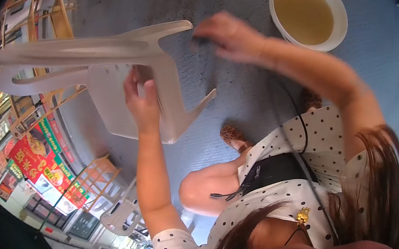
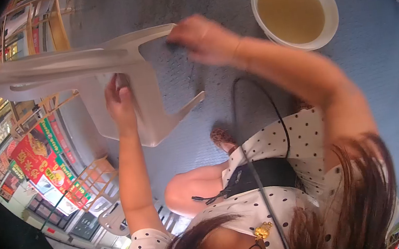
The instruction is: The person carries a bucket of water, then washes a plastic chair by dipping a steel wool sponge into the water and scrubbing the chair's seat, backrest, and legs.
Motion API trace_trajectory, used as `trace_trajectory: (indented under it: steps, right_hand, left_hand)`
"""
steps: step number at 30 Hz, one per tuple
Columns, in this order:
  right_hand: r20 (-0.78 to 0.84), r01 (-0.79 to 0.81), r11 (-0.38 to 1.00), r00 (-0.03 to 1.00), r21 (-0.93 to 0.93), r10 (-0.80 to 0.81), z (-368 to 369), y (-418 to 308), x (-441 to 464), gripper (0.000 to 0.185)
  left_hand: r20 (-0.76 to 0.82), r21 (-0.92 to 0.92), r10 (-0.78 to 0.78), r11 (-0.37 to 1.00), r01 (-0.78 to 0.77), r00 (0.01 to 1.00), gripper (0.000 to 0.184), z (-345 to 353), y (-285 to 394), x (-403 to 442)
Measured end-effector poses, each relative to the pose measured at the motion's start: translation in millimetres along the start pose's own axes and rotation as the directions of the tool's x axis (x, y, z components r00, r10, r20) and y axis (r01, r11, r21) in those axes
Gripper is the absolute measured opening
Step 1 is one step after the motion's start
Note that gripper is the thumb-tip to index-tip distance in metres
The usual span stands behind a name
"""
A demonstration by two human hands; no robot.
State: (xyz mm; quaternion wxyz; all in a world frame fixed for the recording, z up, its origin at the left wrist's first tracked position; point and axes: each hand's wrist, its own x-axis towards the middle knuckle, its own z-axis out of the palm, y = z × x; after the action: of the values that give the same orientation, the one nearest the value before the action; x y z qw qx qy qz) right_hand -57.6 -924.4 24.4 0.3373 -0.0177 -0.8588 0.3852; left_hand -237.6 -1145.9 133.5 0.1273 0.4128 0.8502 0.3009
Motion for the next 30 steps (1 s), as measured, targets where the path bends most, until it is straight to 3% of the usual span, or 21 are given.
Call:
trace_trajectory:
  steps: [2,3,4,5,8,11,15,17,20,21,23,25,27,29,30]
  right_hand:
    - [-0.002,-0.129,0.976,0.991,-0.177,0.130,-62,41,-7,0.046]
    - [-0.065,-0.266,0.942,0.964,-0.204,0.258,-93,57,-16,0.042]
    - [-0.141,-0.281,0.879,0.959,-0.384,0.245,-114,89,-37,0.039]
    - [-0.130,-0.400,0.805,0.914,-0.438,0.384,-138,91,-53,0.037]
    - [-0.017,-0.574,0.579,0.718,-0.580,0.695,-155,145,-137,0.043]
    - [-0.031,-0.552,0.381,0.596,-0.742,0.803,-129,141,-172,0.055]
    - [0.192,-0.536,0.488,0.514,-0.689,0.836,-128,143,-186,0.058]
    - [0.287,-0.607,0.590,0.526,-0.533,0.801,-132,173,-199,0.052]
    - [0.326,-0.712,0.611,0.519,-0.346,0.790,-146,146,-154,0.042]
    - [0.317,-0.747,0.596,0.511,-0.296,0.799,-163,133,-131,0.039]
    - [0.155,-0.661,0.744,0.729,-0.096,0.667,-190,131,-116,0.033]
    - [-0.046,-0.442,0.883,0.896,-0.159,0.441,-222,87,-83,0.028]
    - [-0.147,-0.718,0.694,0.694,-0.056,0.705,-232,14,-34,0.024]
    - [-0.193,-0.692,0.714,0.719,-0.110,0.668,-216,33,-56,0.024]
    - [-0.164,-0.654,0.720,0.756,-0.233,0.634,-202,71,-86,0.027]
  left_hand:
    - [-0.150,-0.114,0.005,0.993,-0.022,0.989,0.094,15,47,18]
    - [-0.224,-0.197,-0.008,0.980,-0.038,0.975,0.092,22,52,32]
    - [-0.295,-0.271,-0.026,0.961,-0.058,0.955,0.091,30,53,48]
    - [-0.363,-0.339,-0.048,0.937,-0.084,0.931,0.089,35,55,59]
    - [-0.367,-0.376,-0.112,0.926,-0.036,0.923,0.080,35,75,80]
    - [-0.333,-0.600,-0.100,0.789,-0.129,0.938,0.072,39,67,78]
    - [-0.193,-0.559,-0.015,0.824,-0.097,0.981,0.073,32,65,31]
    - [-0.086,-0.553,0.045,0.829,-0.086,0.995,0.076,23,64,8]
    - [-0.037,-0.511,0.092,0.854,-0.098,0.995,0.086,9,69,-13]
    - [0.033,-0.414,0.063,0.909,-0.043,0.997,0.089,2,56,-21]
    - [0.171,-0.203,-0.005,0.978,0.040,0.985,0.097,-14,17,-38]
    - [0.170,0.001,0.037,0.999,-0.037,0.985,0.089,-12,11,-45]
    - [0.179,0.153,0.055,0.985,-0.083,0.982,0.082,-10,2,-49]
    - [0.188,0.255,0.056,0.961,-0.104,0.981,0.074,-4,-10,-47]
    - [0.169,0.256,0.089,0.958,-0.130,0.982,0.071,-4,-8,-44]
